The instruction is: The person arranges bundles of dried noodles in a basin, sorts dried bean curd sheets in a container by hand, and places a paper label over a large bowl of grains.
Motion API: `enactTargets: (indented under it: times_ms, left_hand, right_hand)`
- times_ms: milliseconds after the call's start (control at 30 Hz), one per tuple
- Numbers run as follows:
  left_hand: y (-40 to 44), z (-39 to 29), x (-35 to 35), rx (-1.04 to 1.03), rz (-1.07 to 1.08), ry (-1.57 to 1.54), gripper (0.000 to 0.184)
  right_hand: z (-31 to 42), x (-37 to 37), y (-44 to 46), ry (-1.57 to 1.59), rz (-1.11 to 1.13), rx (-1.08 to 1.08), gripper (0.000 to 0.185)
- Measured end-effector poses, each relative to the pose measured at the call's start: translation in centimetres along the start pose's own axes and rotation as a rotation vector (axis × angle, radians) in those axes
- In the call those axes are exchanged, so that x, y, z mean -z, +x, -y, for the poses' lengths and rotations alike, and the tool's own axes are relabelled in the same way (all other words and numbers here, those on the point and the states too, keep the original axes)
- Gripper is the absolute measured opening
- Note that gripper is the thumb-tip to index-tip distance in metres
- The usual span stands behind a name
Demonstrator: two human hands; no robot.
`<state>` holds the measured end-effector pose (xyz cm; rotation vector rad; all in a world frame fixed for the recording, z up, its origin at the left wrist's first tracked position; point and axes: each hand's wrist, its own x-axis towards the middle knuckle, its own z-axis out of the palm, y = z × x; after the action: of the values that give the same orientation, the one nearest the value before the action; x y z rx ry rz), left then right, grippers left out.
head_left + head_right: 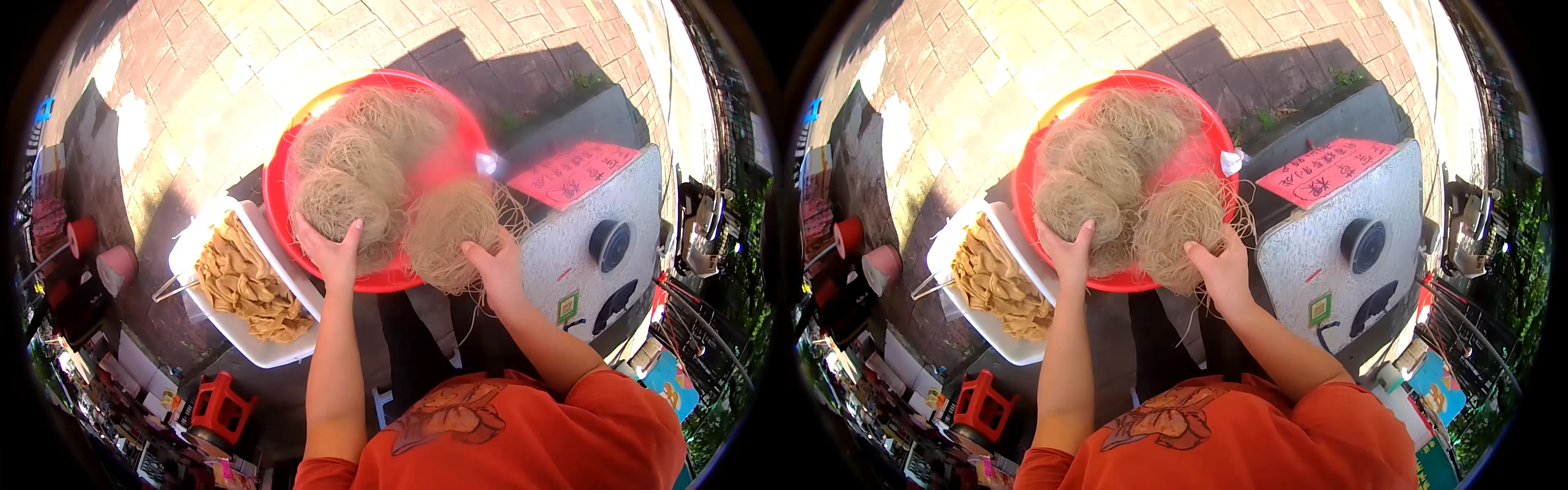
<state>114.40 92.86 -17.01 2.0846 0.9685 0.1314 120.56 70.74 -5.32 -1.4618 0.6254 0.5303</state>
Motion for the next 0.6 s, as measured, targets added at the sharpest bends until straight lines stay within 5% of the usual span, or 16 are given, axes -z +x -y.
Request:
enactTargets:
  times_ms: [333, 500, 600]
  left_hand:
    - [0.6, 0.4, 0.1, 0.006, 0.030, -0.040, 0.105]
    - [-1.3, 0.2, 0.4, -0.013, 0.023, -0.087, 0.106]
    - [-3.4, -0.3, 0.5, -0.008, 0.019, -0.016, 0.107]
  right_hand:
    - [6.2, -1.8, 1.1, -0.150, 0.267, 0.203, 0.042]
    - [3.7, -2.5, 15.5, -0.400, 0.587, 0.015, 0.046]
    - [-3.7, -3.4, 25.1, -0.698, 0.415, 0.294, 0.059]
